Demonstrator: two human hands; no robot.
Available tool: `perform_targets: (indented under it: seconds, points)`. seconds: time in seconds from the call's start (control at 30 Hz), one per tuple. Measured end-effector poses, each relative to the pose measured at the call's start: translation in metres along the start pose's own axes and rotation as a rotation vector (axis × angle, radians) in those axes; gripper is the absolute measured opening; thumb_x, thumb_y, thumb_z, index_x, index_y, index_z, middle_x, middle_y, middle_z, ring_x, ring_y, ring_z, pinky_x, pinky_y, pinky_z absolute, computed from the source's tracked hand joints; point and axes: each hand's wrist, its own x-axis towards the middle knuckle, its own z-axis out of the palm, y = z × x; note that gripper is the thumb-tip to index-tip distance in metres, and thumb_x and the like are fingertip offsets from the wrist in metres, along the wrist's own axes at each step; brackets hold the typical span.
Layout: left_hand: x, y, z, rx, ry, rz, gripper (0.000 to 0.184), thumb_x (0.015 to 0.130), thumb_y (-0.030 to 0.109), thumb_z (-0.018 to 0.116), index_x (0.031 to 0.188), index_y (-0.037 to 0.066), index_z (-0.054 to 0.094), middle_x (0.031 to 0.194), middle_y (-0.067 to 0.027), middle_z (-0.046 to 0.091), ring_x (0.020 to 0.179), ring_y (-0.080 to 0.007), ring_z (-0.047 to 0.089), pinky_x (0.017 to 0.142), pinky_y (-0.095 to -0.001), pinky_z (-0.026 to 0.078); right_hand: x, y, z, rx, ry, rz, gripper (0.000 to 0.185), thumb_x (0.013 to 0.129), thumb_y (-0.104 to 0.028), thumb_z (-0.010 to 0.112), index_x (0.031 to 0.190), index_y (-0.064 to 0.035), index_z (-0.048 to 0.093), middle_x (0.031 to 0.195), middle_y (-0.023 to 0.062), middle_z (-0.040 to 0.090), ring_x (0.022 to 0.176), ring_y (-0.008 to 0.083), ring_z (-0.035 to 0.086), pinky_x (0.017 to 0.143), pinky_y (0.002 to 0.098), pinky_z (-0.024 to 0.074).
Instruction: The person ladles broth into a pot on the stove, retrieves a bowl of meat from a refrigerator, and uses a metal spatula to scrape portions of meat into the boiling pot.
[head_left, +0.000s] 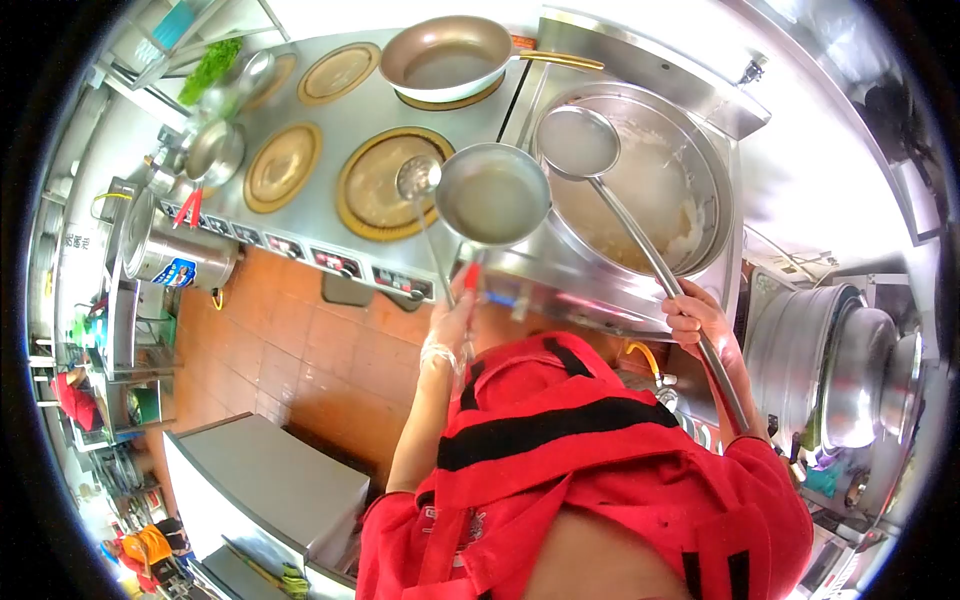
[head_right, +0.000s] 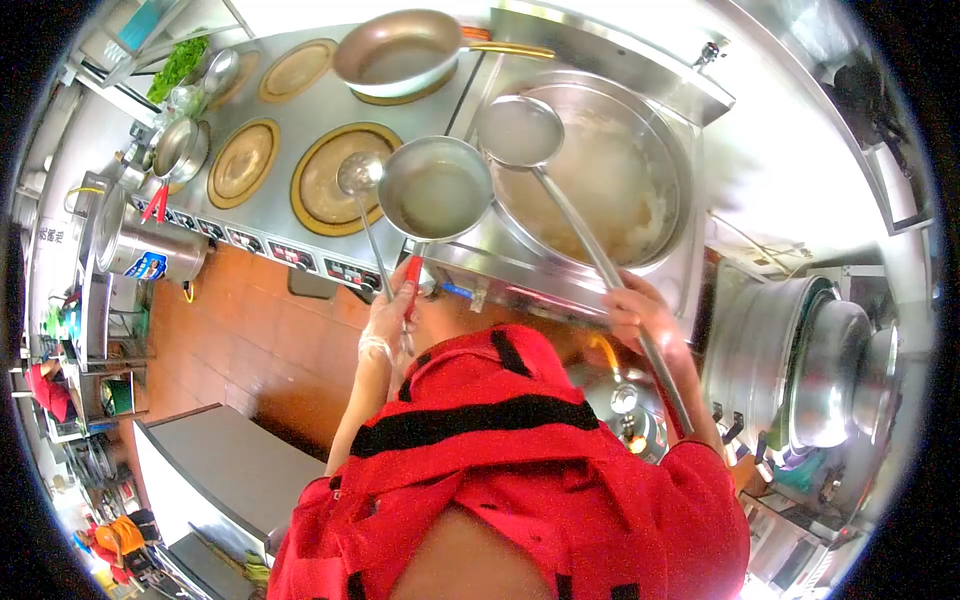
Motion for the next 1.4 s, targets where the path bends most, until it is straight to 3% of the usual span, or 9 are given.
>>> perform_targets:
  seconds: [0.1, 0.47, 0.57, 0.67, 0.77, 1.0, 1.4]
  points:
    - [-0.002, 0.001, -0.001, 0.062, 0.023, -0.030, 0.043, 0.099, 0.017, 0.050, 0.141, 0.021, 0.046, 0.089, -0.0011, 0.061, 0.052, -0.0056, 0.043, 0.044, -0.0203, 0.034, 0.002, 0.004, 0.007, -0.099, 0.015, -0.012, 0.024, 0.097, -0.004, 0.048, 0.121, -0.0041, 0.046, 0.069, -0.0020, 0.041, 0.046, 0.0047, 0.040, 0.033, 0.0178, 0.0316]
    - [-0.012, 0.005, 0.004, -0.069, -0.020, -0.015, 0.043, 0.099, 0.016, 0.050, 0.141, 0.021, 0.047, 0.087, 0.0001, 0.061, 0.052, -0.0052, 0.042, 0.044, -0.0200, 0.031, -0.009, 0.007, 0.040, -0.484, 0.169, -0.118, 0.041, 0.089, -0.004, 0.057, 0.129, -0.0044, 0.046, 0.064, -0.0026, 0.047, 0.045, 0.0039, 0.040, 0.037, 0.0192, 0.0291]
    - [-0.009, 0.000, 0.002, -0.084, -0.027, 0.001, 0.043, 0.098, 0.019, 0.053, 0.140, 0.026, 0.049, 0.092, -0.0032, 0.067, 0.047, -0.0045, 0.041, 0.041, -0.0196, 0.033, -0.011, 0.006, 0.041, -0.546, 0.166, -0.153, 0.043, 0.088, -0.005, 0.059, 0.129, -0.0044, 0.046, 0.064, -0.0033, 0.045, 0.046, 0.0039, 0.040, 0.038, 0.0193, 0.0282]
    - [-0.015, 0.004, 0.006, -0.053, -0.027, 0.014, 0.044, 0.099, 0.015, 0.050, 0.141, 0.022, 0.046, 0.088, -0.0001, 0.061, 0.053, -0.0054, 0.042, 0.045, -0.0201, 0.032, -0.011, 0.006, 0.036, -0.603, 0.170, -0.173, 0.044, 0.088, -0.005, 0.059, 0.130, -0.0040, 0.045, 0.063, -0.0034, 0.044, 0.047, 0.0043, 0.041, 0.039, 0.0198, 0.0285]
    - [-0.011, -0.004, 0.004, -0.071, -0.002, 0.011, 0.043, 0.097, 0.019, 0.053, 0.140, 0.024, 0.049, 0.091, -0.0024, 0.066, 0.047, -0.0043, 0.042, 0.040, -0.0191, 0.033, -0.011, 0.005, 0.034, -0.671, 0.168, -0.189, 0.046, 0.087, -0.005, 0.059, 0.131, -0.0034, 0.044, 0.063, -0.0034, 0.044, 0.047, 0.0047, 0.041, 0.039, 0.0206, 0.0294]
    - [-0.012, -0.007, 0.007, -0.118, -0.001, -0.008, 0.042, 0.097, 0.021, 0.054, 0.139, 0.025, 0.050, 0.089, 0.0000, 0.063, 0.047, -0.0041, 0.041, 0.040, -0.0196, 0.033, -0.009, 0.011, 0.028, -0.765, 0.165, -0.240, 0.054, 0.087, -0.005, 0.058, 0.138, -0.0034, 0.040, 0.064, -0.0022, 0.047, 0.048, 0.0062, 0.044, 0.040, 0.0215, 0.0318]
    - [-0.007, -0.016, 0.004, -0.057, 0.018, 0.006, 0.042, 0.097, 0.020, 0.054, 0.138, 0.027, 0.051, 0.079, 0.0041, 0.059, 0.050, -0.0041, 0.039, 0.045, -0.0188, 0.035, -0.001, 0.034, 0.007, -1.044, 0.251, -0.395, 0.053, 0.086, -0.007, 0.060, 0.137, -0.0058, 0.046, 0.070, -0.0016, 0.052, 0.054, 0.0066, 0.049, 0.047, 0.0238, 0.0385]
